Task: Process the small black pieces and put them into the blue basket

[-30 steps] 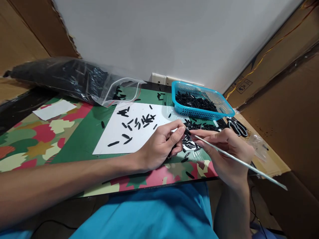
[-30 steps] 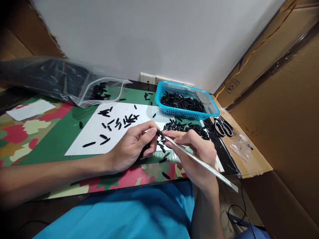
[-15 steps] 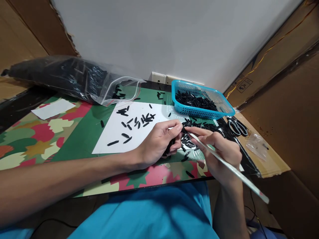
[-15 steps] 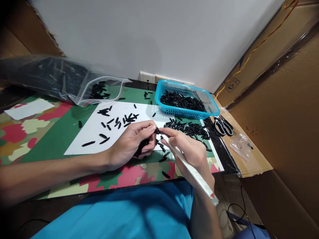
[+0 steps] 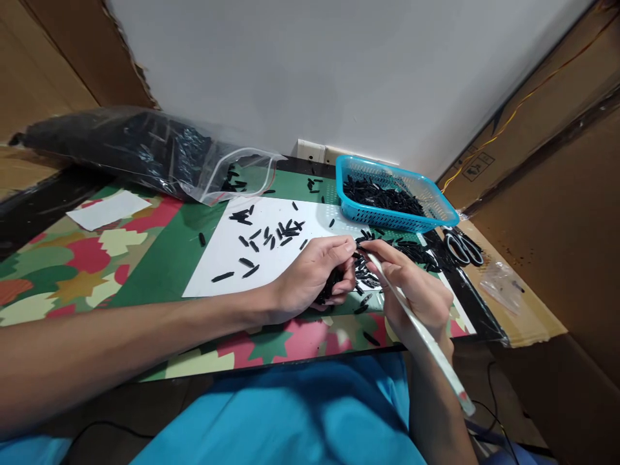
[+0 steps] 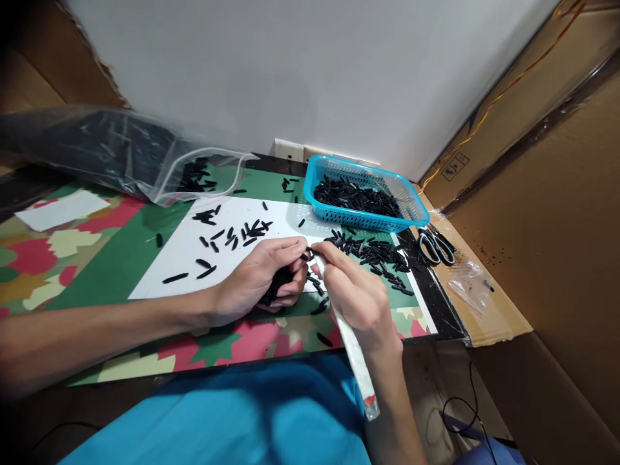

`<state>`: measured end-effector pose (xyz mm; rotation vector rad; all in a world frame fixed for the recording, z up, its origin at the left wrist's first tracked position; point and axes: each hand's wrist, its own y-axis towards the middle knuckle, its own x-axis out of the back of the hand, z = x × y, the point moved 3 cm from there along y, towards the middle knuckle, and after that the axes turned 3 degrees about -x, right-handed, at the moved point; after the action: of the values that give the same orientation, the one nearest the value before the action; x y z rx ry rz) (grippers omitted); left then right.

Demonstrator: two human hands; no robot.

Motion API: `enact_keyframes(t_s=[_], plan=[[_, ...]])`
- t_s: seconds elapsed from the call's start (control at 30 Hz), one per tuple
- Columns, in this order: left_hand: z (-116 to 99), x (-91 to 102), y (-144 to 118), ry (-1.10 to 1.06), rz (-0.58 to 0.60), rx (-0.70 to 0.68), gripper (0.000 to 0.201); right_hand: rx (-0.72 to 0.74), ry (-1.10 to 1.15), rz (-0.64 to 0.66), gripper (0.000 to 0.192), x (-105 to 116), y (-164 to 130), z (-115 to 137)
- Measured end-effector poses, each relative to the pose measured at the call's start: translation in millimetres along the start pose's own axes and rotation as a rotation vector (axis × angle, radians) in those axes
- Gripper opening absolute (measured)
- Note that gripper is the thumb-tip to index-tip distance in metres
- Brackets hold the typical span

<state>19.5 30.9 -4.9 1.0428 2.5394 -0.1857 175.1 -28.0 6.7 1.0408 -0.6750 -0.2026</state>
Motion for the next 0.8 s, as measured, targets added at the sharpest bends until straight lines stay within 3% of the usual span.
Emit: enact_keyframes(t_s=[0.23, 0.4, 0.5, 0.8], plan=[[2.0, -5.1, -4.6, 0.035, 0.098, 0.025, 0.039, -0.042, 0.047, -0.038, 0.024, -1.2, -1.0, -0.9], [-1.3, -4.8, -5.9, 0.153, 0.019, -0.091, 0.042, -0.278, 0.142, -0.212, 0.024, 11.2, 2.6, -2.7], [-5.2, -5.0, -6.0, 0.217, -0.031, -0.182, 0.042, -0.298, 0.133, -0.297, 0.023, 19.3, 6.9, 1.0], [-7.3, -8.6, -11.8, 0.373, -0.083, -0.294, 0.036, -0.401, 0.223, -0.149, 0.019, 17.6, 13.8, 12.4]])
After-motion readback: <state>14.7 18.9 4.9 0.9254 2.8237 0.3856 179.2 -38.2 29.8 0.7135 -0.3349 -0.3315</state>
